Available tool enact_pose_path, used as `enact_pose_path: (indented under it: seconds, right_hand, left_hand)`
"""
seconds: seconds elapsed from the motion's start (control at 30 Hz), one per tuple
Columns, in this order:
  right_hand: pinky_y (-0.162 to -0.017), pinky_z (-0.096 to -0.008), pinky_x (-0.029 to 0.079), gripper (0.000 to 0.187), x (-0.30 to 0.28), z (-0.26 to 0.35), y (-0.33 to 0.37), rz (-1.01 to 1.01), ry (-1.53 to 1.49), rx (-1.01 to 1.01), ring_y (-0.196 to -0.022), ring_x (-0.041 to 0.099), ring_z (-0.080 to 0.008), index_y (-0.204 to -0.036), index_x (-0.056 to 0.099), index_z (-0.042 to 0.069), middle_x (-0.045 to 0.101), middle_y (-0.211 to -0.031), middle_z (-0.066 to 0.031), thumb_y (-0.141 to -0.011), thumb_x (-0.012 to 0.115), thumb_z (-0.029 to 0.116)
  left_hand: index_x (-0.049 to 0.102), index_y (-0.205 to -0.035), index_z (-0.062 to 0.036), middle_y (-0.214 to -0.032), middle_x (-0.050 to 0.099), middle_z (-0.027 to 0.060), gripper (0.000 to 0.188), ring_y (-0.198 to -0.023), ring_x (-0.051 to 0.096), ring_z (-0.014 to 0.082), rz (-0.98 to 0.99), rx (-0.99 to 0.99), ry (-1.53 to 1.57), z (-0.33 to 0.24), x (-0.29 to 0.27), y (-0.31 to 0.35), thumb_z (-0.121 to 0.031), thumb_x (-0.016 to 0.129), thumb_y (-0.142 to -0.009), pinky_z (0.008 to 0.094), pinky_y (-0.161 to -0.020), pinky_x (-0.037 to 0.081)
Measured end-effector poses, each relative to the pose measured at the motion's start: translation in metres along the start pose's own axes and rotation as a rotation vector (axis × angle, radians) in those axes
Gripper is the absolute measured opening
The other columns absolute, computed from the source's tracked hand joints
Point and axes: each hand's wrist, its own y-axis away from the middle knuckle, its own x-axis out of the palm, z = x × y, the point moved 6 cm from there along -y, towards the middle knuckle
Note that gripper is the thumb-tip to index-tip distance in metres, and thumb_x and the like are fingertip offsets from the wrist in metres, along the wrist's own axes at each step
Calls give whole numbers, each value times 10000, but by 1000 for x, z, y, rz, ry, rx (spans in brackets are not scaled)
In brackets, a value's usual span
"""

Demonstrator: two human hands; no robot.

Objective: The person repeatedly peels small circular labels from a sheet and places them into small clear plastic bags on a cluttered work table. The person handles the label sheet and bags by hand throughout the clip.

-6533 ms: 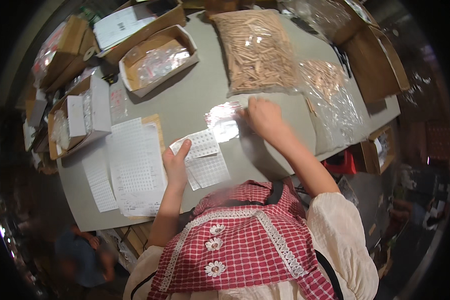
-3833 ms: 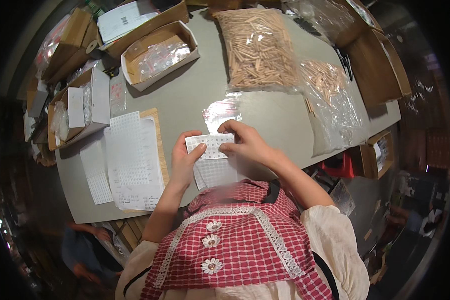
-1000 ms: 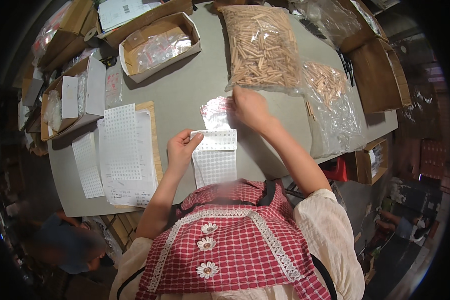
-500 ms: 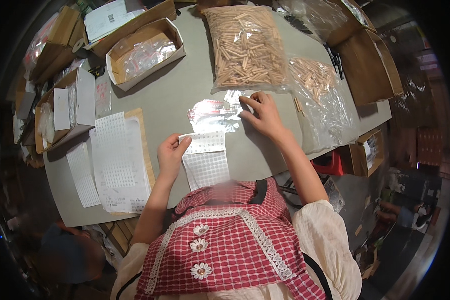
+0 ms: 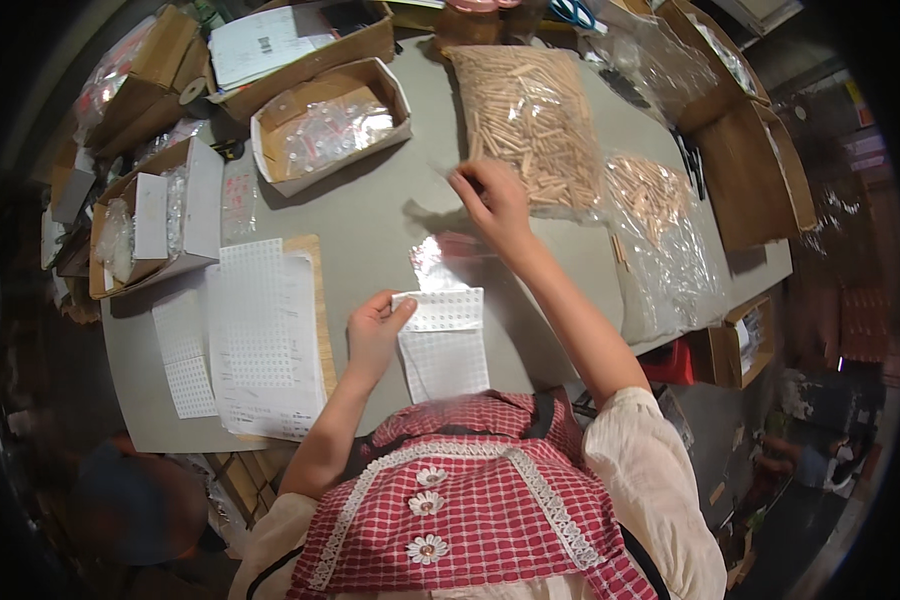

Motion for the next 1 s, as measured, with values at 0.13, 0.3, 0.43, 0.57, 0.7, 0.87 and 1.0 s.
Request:
enact_pose_path:
  seconds: [0.13, 0.3, 0.43, 0.57, 0.7, 0.87, 1.0]
  right_hand:
    - [-738, -437, 478, 139, 62, 14, -76, 62, 184, -267, -805, 628, -347, -984, 699, 58, 676, -857, -118, -939, 708, 189]
    - [-718, -439, 517, 230, 99, 27, -93, 265, 137, -157, -794, 665, -325, -1105, 685, 19, 700, -924, -151, -953, 708, 190]
    - [-735, -392, 542, 220, 67, 37, -11, 570, -90, -36, -800, 686, -255, -1117, 683, 11, 703, -926, -139, -947, 695, 149]
    - [-813, -448, 522, 220, 27, 56, 57, 774, 13, 8, -927, 655, -361, -1044, 654, 17, 668, -964, -163, -827, 692, 26]
    - [-824, -461, 512, 308, 15, 68, 78, 717, 187, -87, -998, 619, -393, -1077, 619, 22, 634, -1008, -177, -778, 670, -28]
    - [-839, -473, 510, 296, 24, 63, 92, 675, 109, -79, -985, 602, -395, -1061, 601, 19, 601, -994, -176, -778, 652, -49]
    - [-818, -470, 516, 254, 24, 63, 96, 598, 139, -126, -956, 603, -381, -1029, 599, 21, 597, -980, -169, -787, 662, -26]
  left_hand:
    - [707, -1163, 47, -956, 756, 32, 223, -844, 638, 42, 79, -66, -19, -28, 3, 4, -112, 669, -1012, 197, -748, 488]
    - [707, -1141, 50, -945, 756, 36, 228, -861, 640, 39, 63, -12, -81, -17, -9, 4, -140, 662, -1022, 196, -753, 489]
    - [695, -1005, 37, -816, 671, -31, 201, -749, 544, 9, 42, 21, -73, -9, -5, 4, -162, 675, -1019, 198, -652, 421]
    - [665, -860, 6, -681, 518, -96, 240, -642, 386, -2, -2, 8, -275, -29, -1, 4, -185, 702, -1001, 222, -558, 299]
    - [695, -864, 4, -648, 476, -112, 224, -618, 352, 0, -20, 24, -226, -16, -3, 2, -183, 717, -985, 231, -538, 260]
    - [717, -902, 15, -652, 483, -119, 199, -614, 355, -4, 28, 19, -307, -27, -1, 4, -168, 717, -982, 232, -530, 253]
    - [724, -944, 24, -683, 558, -77, 209, -645, 411, 0, 34, 15, -258, -17, -4, 1, -183, 727, -970, 229, -558, 314]
